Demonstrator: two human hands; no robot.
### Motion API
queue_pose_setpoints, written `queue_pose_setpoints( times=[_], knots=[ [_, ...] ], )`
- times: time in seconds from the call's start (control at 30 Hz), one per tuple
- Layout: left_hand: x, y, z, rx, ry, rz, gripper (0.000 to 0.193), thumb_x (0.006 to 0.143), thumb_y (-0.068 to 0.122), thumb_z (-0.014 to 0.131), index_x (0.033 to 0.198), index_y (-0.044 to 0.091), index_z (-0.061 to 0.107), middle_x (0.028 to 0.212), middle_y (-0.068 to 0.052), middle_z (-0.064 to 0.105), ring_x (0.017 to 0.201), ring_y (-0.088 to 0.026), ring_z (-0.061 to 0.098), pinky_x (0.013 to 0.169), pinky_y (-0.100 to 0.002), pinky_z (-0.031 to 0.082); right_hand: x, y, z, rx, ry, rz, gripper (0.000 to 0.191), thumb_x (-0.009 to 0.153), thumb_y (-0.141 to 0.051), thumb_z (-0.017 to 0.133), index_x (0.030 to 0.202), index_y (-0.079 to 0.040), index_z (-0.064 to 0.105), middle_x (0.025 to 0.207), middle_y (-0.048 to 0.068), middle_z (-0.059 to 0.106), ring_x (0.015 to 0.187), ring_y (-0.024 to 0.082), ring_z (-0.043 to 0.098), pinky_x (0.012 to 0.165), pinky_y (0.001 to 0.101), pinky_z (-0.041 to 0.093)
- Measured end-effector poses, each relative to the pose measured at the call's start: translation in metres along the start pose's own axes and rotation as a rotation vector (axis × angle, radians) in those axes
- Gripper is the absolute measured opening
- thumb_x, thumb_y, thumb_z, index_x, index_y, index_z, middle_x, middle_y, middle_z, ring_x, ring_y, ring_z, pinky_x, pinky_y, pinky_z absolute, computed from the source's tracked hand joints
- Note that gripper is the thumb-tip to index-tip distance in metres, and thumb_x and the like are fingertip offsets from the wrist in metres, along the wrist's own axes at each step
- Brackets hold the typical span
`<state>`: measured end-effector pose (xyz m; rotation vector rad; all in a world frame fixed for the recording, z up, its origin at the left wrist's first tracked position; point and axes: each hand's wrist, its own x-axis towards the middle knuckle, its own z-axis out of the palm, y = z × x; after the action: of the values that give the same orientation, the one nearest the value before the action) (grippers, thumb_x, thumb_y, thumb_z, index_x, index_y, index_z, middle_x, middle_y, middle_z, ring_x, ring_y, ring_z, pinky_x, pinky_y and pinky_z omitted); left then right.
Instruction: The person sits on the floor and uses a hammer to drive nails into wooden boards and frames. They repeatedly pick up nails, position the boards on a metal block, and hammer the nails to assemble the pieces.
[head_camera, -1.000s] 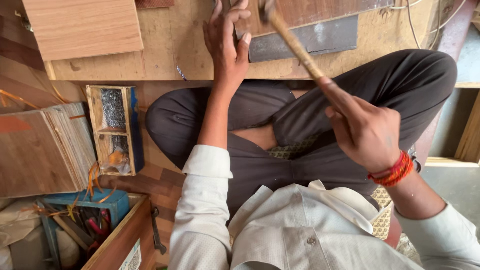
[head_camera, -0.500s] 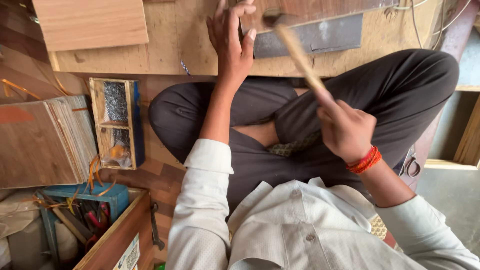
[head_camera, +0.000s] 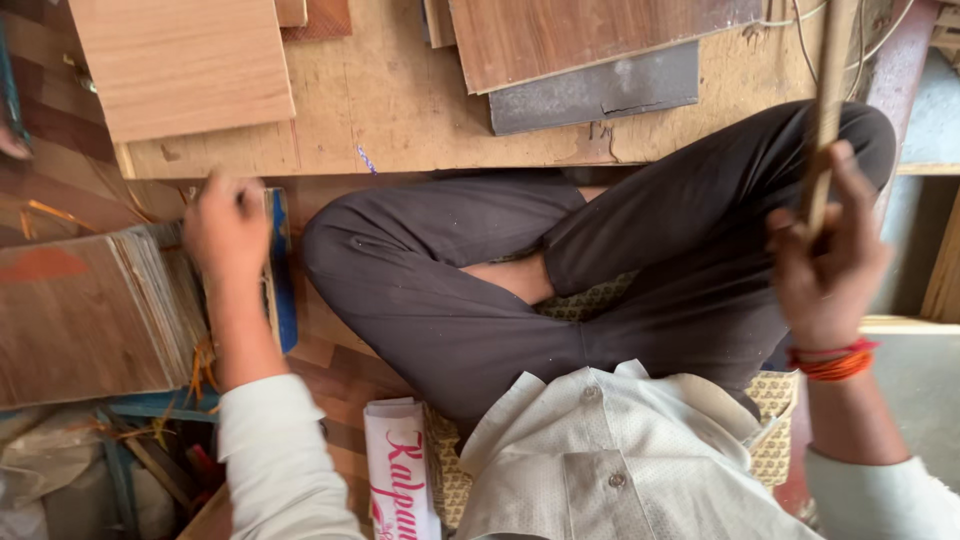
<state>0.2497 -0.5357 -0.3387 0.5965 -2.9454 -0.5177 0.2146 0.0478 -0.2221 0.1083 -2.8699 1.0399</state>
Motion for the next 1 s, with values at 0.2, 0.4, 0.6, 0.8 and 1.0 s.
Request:
queue_pose_setpoints(
  times=[0.2,0.4,0.6,0.8,1.0],
  knots=[
    [-0.036,-0.102,0.034,0.12,-0.218,0.007,0.024,0.081,0.007,0.074,0.105,0.008,0.073,0.095,-0.014,0.073,0.087,-0.038,0.07,0.072,-0.049,0.055,0.024,0.02,-0.027,0.263,0.01,0.131,0.056,0.11,-0.001,0.069,0.161,-0.002,0.047,0.082,0.005,0.064,0.066,0.005,0.059,0.056,0.0228,0.043],
    [-0.045,-0.115,0.043,-0.147,-0.139,-0.03,0.009,0.094,0.001,0.071,0.102,0.003,0.07,0.093,-0.014,0.073,0.082,-0.026,0.072,0.073,-0.037,0.054,0.038,0.025,-0.033,0.007,-0.135,0.03,0.058,0.099,0.001,0.074,0.154,0.0,0.055,0.084,0.007,0.064,0.071,0.009,0.06,0.056,0.0258,0.045],
    [-0.059,-0.115,0.04,-0.323,-0.062,-0.031,0.006,0.095,-0.004,0.068,0.1,-0.002,0.066,0.09,-0.014,0.072,0.081,-0.016,0.07,0.071,-0.029,0.053,0.027,0.021,-0.03,0.116,-0.244,0.15,0.062,0.093,-0.003,0.075,0.153,-0.005,0.058,0.068,0.009,0.061,0.056,0.008,0.053,0.048,0.0279,0.038],
    [-0.05,-0.109,0.043,-0.365,0.067,-0.02,0.009,0.095,-0.008,0.068,0.102,-0.003,0.066,0.093,-0.01,0.072,0.081,-0.015,0.069,0.075,-0.027,0.055,0.005,0.013,-0.019,0.016,-0.115,0.026,0.057,0.101,0.002,0.075,0.156,-0.003,0.058,0.075,0.011,0.065,0.062,0.009,0.059,0.058,0.0267,0.043],
    [-0.005,-0.027,0.031,-0.689,0.152,0.098,0.011,0.098,-0.011,0.066,0.105,-0.003,0.065,0.095,-0.003,0.068,0.086,-0.01,0.065,0.078,-0.024,0.054,-0.001,0.004,0.003,0.143,-0.179,-0.056,0.056,0.098,-0.003,0.071,0.152,-0.006,0.056,0.078,0.01,0.064,0.065,0.014,0.062,0.062,0.0306,0.047]
  ],
)
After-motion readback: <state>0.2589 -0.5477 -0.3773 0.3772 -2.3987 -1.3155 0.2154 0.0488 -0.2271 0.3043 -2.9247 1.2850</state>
